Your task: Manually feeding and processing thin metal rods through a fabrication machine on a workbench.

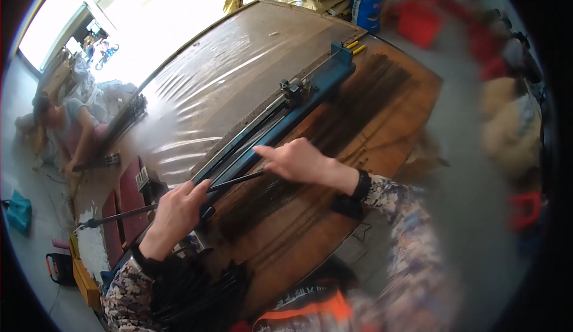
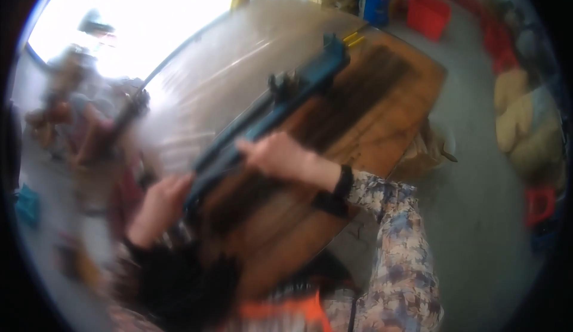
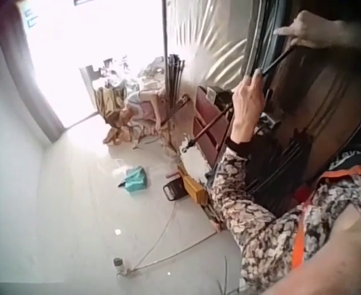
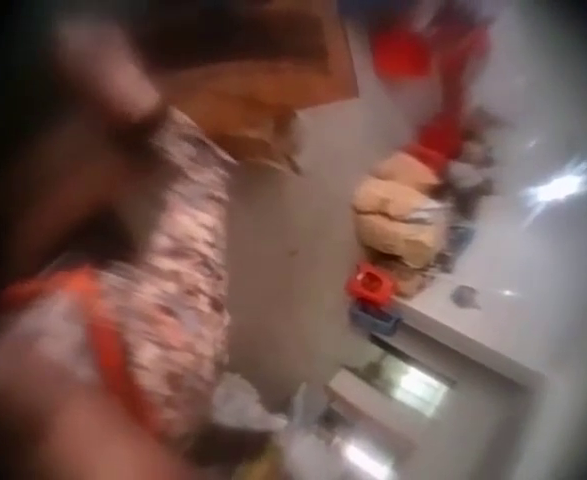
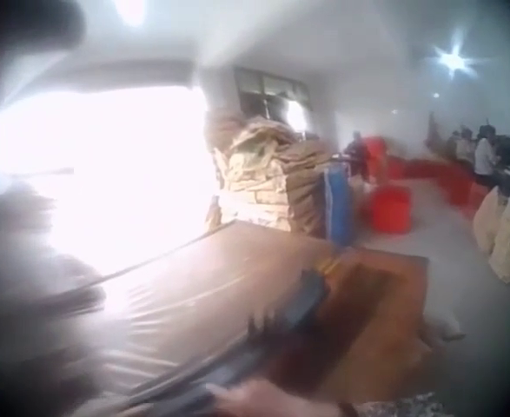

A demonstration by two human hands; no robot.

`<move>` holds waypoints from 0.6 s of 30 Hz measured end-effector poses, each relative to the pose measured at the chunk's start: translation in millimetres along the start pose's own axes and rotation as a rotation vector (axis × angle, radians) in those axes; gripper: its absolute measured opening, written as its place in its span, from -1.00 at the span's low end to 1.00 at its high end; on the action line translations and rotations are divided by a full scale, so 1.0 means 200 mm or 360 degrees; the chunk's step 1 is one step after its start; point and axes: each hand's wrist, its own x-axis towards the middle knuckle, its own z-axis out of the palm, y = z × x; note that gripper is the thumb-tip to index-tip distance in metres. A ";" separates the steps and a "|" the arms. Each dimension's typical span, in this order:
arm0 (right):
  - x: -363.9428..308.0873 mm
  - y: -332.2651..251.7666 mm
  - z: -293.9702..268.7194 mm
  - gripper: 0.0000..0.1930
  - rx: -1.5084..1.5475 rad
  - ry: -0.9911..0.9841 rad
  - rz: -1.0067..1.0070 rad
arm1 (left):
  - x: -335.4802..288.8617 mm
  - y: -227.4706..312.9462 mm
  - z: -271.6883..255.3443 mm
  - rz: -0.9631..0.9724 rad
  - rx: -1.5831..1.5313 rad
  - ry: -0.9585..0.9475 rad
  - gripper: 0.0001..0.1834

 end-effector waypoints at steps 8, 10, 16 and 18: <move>-0.06 0.15 0.07 -0.54 -0.0083 0.0575 0.0303 | -0.08 -0.02 -0.04 -0.0142 0.0166 -0.0032 -0.54; 0.11 -0.15 0.00 -0.63 0.0301 0.0823 -0.0281 | -0.06 0.08 -0.03 -0.0088 0.0016 -0.0015 -0.55; 0.04 -0.12 0.09 -0.52 0.0108 0.0648 0.0064 | -0.26 0.00 -0.11 -0.0177 0.0305 0.0142 -0.55; 0.12 -0.41 0.08 -0.53 0.0294 0.0585 -0.0087 | -0.31 0.07 -0.10 -0.0092 0.0242 0.0183 -0.52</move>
